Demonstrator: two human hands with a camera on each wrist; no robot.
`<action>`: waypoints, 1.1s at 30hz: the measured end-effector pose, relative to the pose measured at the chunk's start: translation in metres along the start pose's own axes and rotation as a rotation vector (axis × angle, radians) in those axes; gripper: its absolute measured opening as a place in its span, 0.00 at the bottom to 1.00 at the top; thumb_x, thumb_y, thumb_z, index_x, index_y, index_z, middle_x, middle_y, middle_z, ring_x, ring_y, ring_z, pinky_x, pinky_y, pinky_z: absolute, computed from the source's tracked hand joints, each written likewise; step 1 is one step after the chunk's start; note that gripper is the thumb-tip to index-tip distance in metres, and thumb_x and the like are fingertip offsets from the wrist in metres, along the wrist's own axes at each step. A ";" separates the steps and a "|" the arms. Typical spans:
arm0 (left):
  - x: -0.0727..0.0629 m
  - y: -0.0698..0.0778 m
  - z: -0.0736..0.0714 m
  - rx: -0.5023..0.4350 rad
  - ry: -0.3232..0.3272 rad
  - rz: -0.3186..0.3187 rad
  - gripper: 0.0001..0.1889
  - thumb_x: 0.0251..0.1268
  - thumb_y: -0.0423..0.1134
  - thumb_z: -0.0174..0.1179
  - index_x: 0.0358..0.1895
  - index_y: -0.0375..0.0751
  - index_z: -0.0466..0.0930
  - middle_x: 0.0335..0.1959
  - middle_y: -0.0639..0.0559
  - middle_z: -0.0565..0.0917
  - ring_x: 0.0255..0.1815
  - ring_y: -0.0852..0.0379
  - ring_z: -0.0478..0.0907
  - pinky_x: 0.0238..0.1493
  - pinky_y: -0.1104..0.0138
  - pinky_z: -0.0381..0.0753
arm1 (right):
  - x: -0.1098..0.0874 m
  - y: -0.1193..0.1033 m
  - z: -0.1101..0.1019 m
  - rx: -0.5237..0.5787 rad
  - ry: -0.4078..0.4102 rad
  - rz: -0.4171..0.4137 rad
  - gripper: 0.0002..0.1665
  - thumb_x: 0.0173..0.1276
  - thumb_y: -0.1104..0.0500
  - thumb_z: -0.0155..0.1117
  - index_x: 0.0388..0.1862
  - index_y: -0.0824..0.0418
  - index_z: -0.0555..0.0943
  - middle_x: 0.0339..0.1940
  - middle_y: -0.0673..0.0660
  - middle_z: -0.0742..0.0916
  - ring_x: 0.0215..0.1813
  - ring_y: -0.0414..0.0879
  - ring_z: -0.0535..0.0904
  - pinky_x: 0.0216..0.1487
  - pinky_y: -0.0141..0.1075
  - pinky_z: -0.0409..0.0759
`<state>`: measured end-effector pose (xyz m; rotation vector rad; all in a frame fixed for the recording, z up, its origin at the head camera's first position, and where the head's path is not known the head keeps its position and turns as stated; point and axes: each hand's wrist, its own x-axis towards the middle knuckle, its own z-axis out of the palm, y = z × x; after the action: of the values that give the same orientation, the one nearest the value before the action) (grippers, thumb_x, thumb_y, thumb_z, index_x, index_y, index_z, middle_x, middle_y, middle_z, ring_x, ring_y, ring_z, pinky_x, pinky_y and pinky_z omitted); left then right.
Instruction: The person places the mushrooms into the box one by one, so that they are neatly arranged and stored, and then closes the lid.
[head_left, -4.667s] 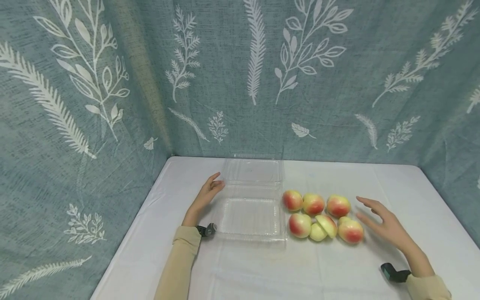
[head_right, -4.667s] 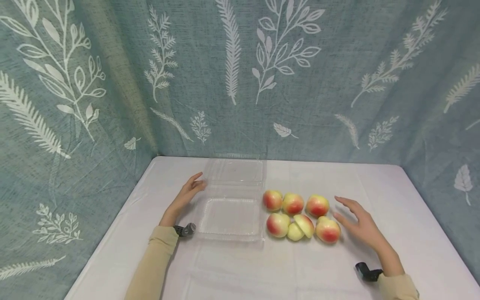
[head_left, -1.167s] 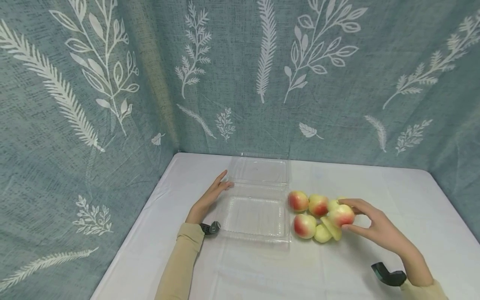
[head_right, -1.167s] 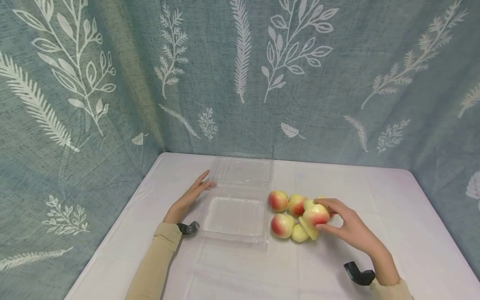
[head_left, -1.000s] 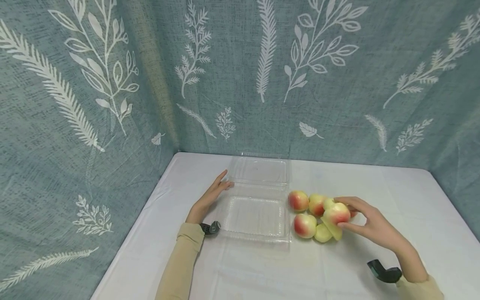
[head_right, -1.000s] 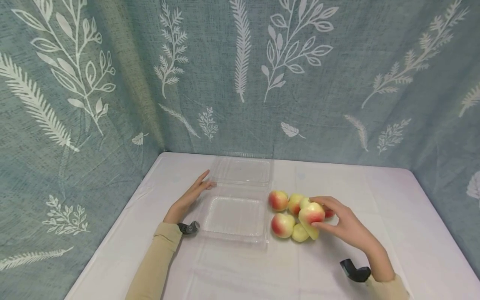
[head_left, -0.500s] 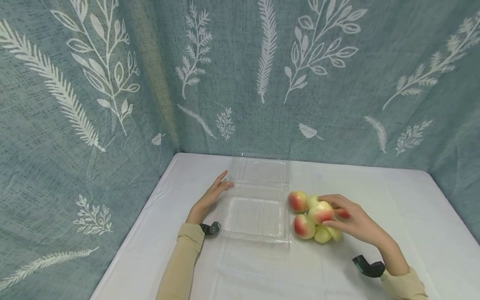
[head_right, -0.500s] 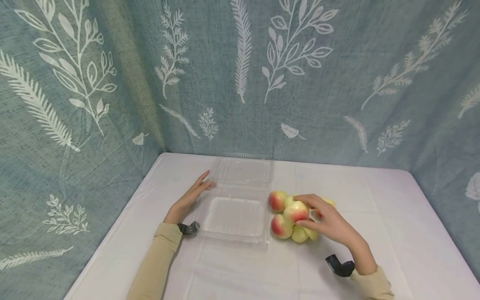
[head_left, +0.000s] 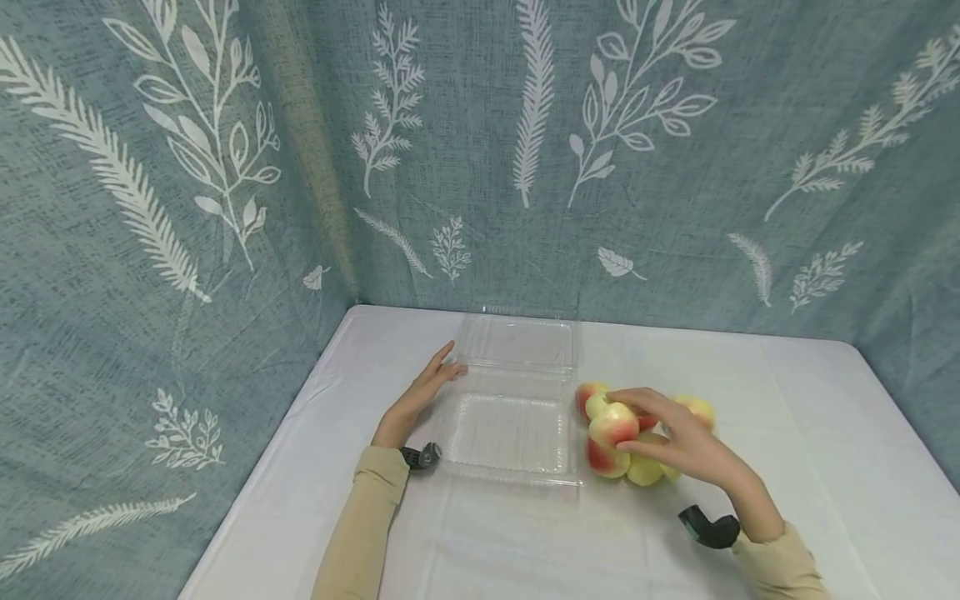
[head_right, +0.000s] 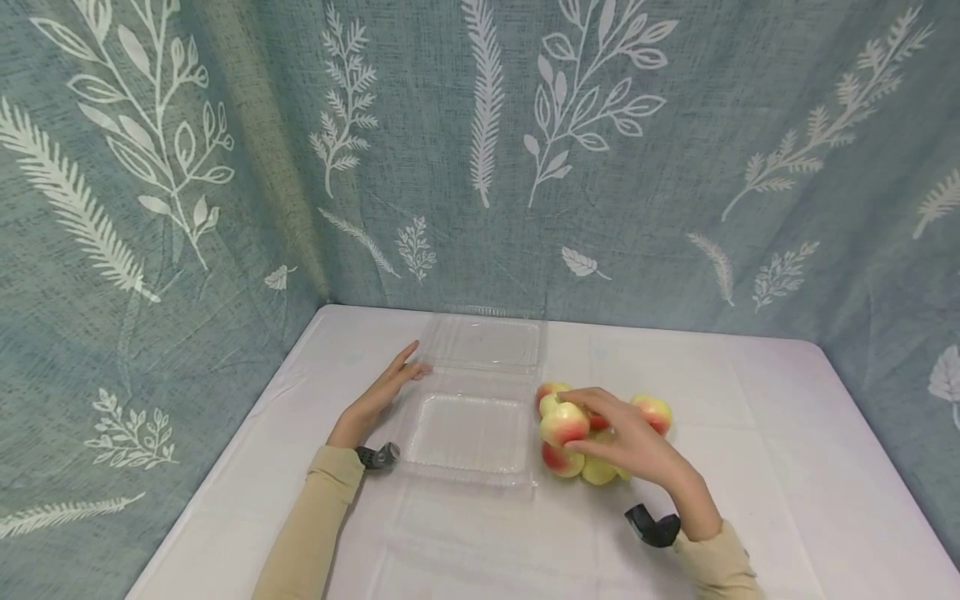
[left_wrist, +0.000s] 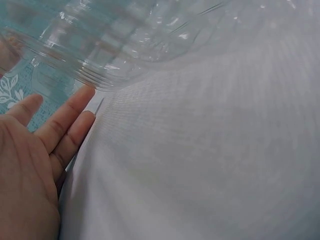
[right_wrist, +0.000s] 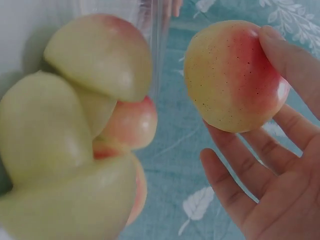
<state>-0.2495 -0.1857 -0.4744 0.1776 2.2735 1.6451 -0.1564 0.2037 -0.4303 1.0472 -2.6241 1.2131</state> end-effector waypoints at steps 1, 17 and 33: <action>0.000 0.000 0.000 -0.002 -0.001 -0.001 0.33 0.74 0.48 0.42 0.75 0.47 0.37 0.65 0.35 0.68 0.67 0.40 0.59 0.69 0.42 0.43 | 0.001 0.000 0.001 0.001 -0.002 -0.003 0.32 0.57 0.54 0.70 0.61 0.52 0.73 0.57 0.48 0.79 0.56 0.37 0.73 0.48 0.36 0.77; 0.024 -0.034 0.000 -0.022 0.046 -0.019 0.32 0.72 0.52 0.43 0.74 0.59 0.40 0.64 0.42 0.70 0.68 0.44 0.59 0.68 0.41 0.40 | 0.025 -0.012 0.024 0.055 -0.036 -0.051 0.32 0.56 0.57 0.70 0.61 0.56 0.73 0.62 0.54 0.76 0.61 0.49 0.72 0.53 0.42 0.77; 0.019 -0.024 -0.001 -0.038 0.023 -0.028 0.33 0.73 0.50 0.43 0.74 0.56 0.39 0.65 0.41 0.68 0.68 0.43 0.58 0.69 0.41 0.40 | 0.030 -0.013 0.046 0.021 -0.071 -0.109 0.31 0.59 0.52 0.67 0.61 0.55 0.73 0.54 0.47 0.78 0.60 0.43 0.67 0.50 0.38 0.76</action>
<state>-0.2651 -0.1892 -0.5004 0.1173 2.2495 1.6829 -0.1617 0.1497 -0.4436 1.2412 -2.5723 1.2043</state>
